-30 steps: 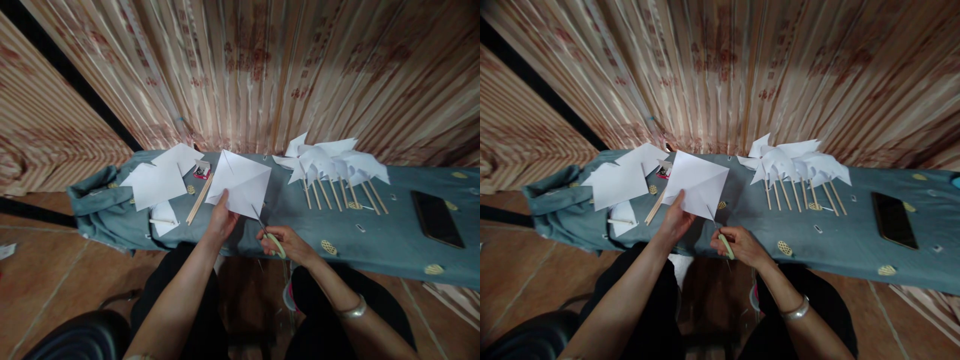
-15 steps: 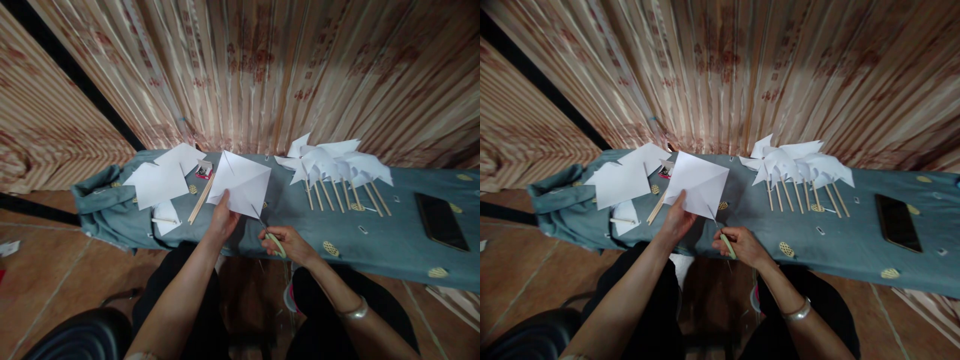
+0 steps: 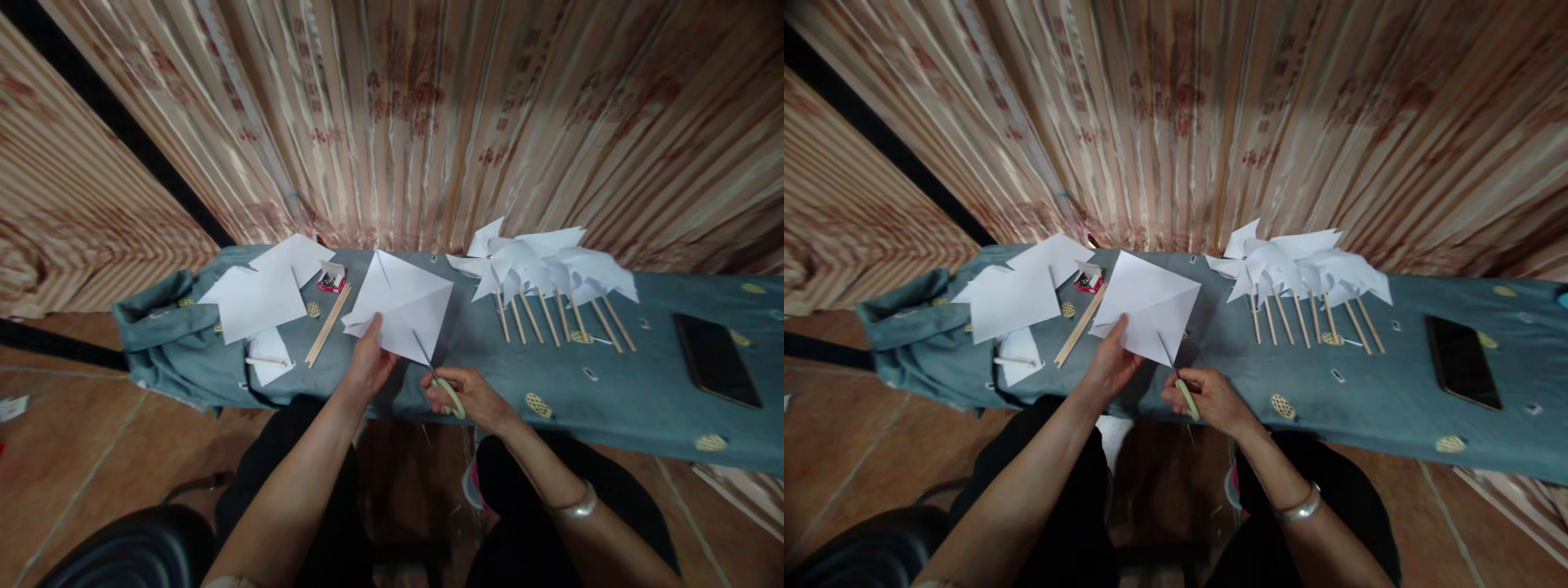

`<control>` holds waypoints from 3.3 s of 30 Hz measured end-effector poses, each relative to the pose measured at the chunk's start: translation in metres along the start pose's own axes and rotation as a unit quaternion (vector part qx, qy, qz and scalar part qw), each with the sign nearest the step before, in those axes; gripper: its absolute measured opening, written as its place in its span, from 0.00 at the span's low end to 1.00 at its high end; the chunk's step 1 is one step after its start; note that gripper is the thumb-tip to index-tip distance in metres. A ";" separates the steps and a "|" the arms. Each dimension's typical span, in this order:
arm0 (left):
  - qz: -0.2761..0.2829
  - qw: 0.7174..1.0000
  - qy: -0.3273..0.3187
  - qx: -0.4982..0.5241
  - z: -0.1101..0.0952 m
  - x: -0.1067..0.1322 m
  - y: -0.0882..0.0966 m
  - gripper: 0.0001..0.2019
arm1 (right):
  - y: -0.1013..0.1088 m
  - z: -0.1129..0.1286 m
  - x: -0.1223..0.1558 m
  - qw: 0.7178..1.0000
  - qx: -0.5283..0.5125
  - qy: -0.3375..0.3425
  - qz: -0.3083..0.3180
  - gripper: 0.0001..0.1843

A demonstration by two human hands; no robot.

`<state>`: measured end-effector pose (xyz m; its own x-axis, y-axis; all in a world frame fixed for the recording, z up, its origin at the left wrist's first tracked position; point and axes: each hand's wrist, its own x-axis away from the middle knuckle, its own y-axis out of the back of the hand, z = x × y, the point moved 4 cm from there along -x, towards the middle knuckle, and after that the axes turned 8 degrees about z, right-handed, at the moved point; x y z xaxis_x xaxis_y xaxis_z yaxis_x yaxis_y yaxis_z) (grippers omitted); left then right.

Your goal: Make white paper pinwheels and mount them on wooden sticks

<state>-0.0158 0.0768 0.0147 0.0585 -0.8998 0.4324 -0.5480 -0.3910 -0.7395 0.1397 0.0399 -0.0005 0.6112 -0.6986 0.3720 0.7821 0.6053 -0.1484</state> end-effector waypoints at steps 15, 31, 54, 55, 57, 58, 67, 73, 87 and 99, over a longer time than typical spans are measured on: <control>0.001 1.000 0.012 0.012 0.004 0.006 -0.006 0.12 | 0.001 0.003 -0.002 0.999 -0.009 -0.019 -0.025 0.27; 0.000 1.000 0.023 0.015 0.007 0.009 -0.007 0.13 | 0.002 0.001 -0.004 1.000 0.014 0.007 -0.026 0.24; -0.011 0.999 0.040 -0.028 0.012 0.014 -0.005 0.11 | 0.007 -0.004 -0.006 0.998 0.044 0.032 -0.027 0.20; -0.011 0.999 0.038 -0.027 0.012 0.013 -0.005 0.11 | 0.007 -0.004 -0.006 0.998 0.044 0.033 -0.028 0.20; -0.008 0.999 0.034 -0.023 0.012 0.013 -0.005 0.11 | 0.008 -0.005 -0.007 0.998 0.043 0.032 -0.031 0.20; -0.006 0.999 0.033 -0.021 0.012 0.013 -0.005 0.11 | 0.008 -0.006 -0.007 0.998 0.043 0.032 -0.033 0.21; 0.003 0.999 0.038 -0.024 0.013 0.014 -0.006 0.09 | 0.007 -0.002 -0.006 0.998 0.037 0.027 -0.044 0.23; 0.000 0.999 0.037 -0.029 0.014 0.014 -0.005 0.08 | 0.007 -0.001 -0.006 0.998 0.038 0.028 -0.049 0.23; -0.011 0.999 0.034 -0.009 0.013 0.011 -0.007 0.13 | 0.004 0.001 -0.009 0.998 0.021 0.025 -0.053 0.24; -0.006 1.000 -0.019 -0.010 -0.012 0.001 0.005 0.10 | 0.008 0.002 0.020 0.989 0.049 -0.075 0.118 0.34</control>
<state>-0.0282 0.0762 0.0173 0.0967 -0.9018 0.4212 -0.5638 -0.3984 -0.7235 0.1579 0.0317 0.0077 0.7444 -0.4743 0.4700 0.6005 0.7833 -0.1606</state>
